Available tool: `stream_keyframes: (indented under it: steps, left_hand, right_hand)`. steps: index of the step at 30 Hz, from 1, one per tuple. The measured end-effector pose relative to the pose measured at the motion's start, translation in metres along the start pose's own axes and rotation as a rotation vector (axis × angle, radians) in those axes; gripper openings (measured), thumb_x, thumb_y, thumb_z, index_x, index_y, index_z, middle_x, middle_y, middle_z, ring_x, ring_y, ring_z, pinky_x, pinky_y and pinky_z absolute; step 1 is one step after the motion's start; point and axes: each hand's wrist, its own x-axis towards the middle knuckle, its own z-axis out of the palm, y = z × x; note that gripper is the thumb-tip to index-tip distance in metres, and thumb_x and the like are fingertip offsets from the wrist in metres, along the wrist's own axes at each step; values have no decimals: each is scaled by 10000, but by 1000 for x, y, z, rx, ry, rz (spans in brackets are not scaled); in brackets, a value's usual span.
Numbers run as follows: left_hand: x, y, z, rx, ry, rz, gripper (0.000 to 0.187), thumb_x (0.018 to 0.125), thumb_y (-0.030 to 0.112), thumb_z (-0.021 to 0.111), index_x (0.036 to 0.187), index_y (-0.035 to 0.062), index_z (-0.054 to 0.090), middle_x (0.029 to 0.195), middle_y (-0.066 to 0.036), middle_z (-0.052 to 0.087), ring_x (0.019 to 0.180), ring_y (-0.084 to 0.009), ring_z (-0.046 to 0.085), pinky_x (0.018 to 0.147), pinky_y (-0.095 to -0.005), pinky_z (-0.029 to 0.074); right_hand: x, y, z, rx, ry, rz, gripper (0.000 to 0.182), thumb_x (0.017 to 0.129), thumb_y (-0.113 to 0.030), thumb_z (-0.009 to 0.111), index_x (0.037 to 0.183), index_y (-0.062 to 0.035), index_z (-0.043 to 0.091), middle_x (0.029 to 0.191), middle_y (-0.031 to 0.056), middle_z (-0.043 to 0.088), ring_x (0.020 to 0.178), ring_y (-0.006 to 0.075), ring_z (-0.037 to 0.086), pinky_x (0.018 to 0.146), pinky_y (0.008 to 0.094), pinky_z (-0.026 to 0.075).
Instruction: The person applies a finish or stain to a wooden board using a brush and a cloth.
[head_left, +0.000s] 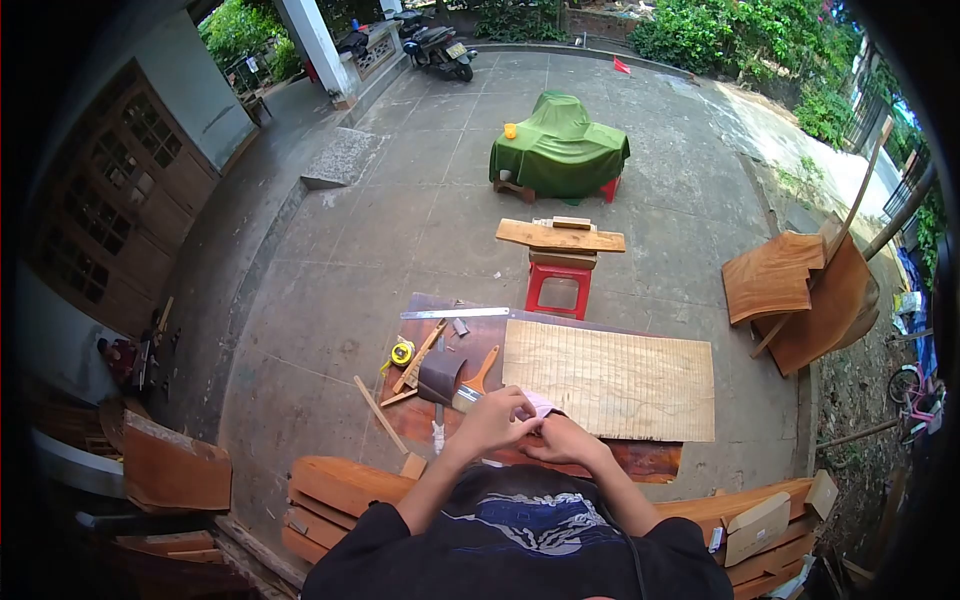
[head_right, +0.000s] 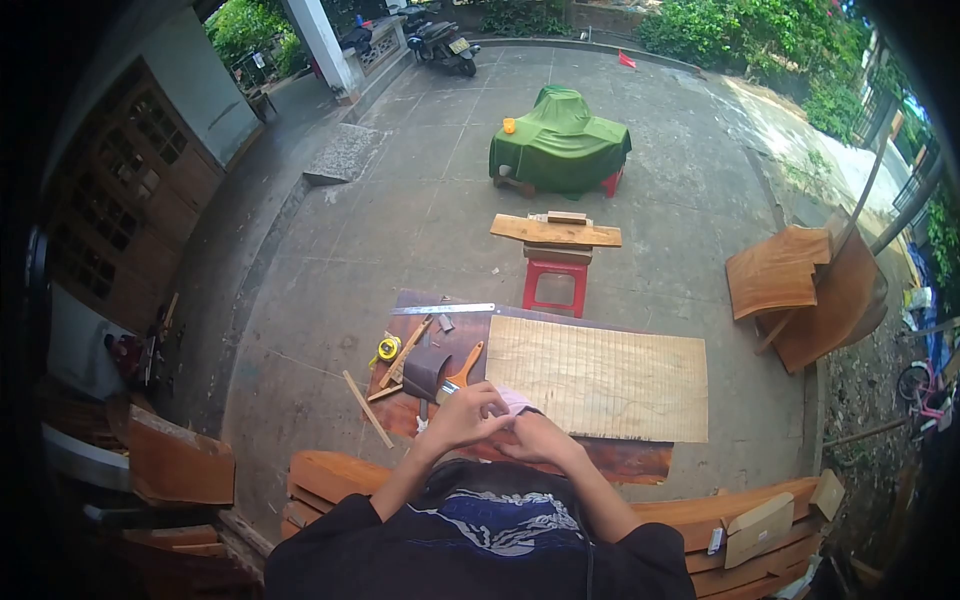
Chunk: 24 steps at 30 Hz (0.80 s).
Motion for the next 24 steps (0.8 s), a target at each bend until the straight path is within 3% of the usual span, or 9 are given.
stream_keyframes:
  steps: [4, 7, 10, 13, 14, 16, 18, 24]
  left_hand:
    - [-1, -4, 6, 139, -5, 68, 216, 864, 235, 826, 898, 25, 785, 930, -110, 731, 759, -284, 725, 719, -383, 584]
    - [1, -8, 16, 210, -17, 89, 204, 867, 230, 800, 884, 28, 778, 923, -122, 735, 792, -312, 730, 729, -400, 586]
    - [5, -7, 26, 215, -43, 79, 185, 860, 216, 788, 876, 32, 771, 907, -131, 732, 817, -329, 730, 742, -414, 586]
    - [8, -3, 40, 164, -9, 74, 203, 856, 232, 796, 881, 33, 767, 896, -139, 735, 831, -342, 731, 759, -429, 586]
    - [8, -2, 43, 140, 12, 73, 215, 856, 243, 800, 885, 32, 767, 894, -141, 738, 835, -346, 731, 764, -435, 586]
    - [11, 0, 36, 235, 12, -22, 261, 865, 290, 797, 869, 30, 770, 900, -156, 745, 840, -348, 736, 768, -451, 589]
    - [14, -8, 28, 261, -15, -42, 312, 876, 334, 797, 843, 24, 777, 886, -174, 753, 832, -364, 738, 777, -468, 592]
    - [15, -27, 33, 366, -197, -104, 333, 875, 317, 795, 818, -10, 771, 884, -215, 750, 861, -397, 740, 790, -484, 588]
  right_hand:
    - [3, 1, 1, -120, -114, 105, 475, 949, -387, 691, 1144, 46, 704, 1126, 305, 730, 1055, 457, 704, 944, 521, 554]
    - [3, -5, 0, -52, -86, 178, 464, 946, -387, 693, 1137, 35, 713, 1107, 298, 737, 1048, 453, 710, 934, 513, 558]
    - [6, -3, 6, 73, -142, 256, 521, 926, -414, 763, 1231, 0, 684, 1136, 273, 734, 1088, 433, 702, 969, 482, 558]
    - [1, 10, 30, 263, 31, 211, 511, 928, -393, 768, 1277, -33, 670, 1167, 261, 727, 1115, 433, 693, 978, 473, 559]
    - [4, 18, 38, 235, 134, 78, 516, 945, -402, 744, 1309, -48, 654, 1211, 260, 718, 1143, 435, 683, 991, 478, 556]
    - [10, -5, 12, 118, 42, 142, 510, 963, -412, 719, 1307, -41, 655, 1220, 272, 711, 1149, 437, 680, 995, 484, 553]
    - [10, -13, 6, 50, 28, 200, 464, 995, -409, 656, 1225, -6, 682, 1172, 291, 718, 1097, 449, 692, 966, 511, 554]
    - [8, 12, 28, -145, -77, 88, 384, 1004, -350, 615, 1058, 16, 715, 1015, 276, 744, 944, 468, 710, 887, 547, 556]
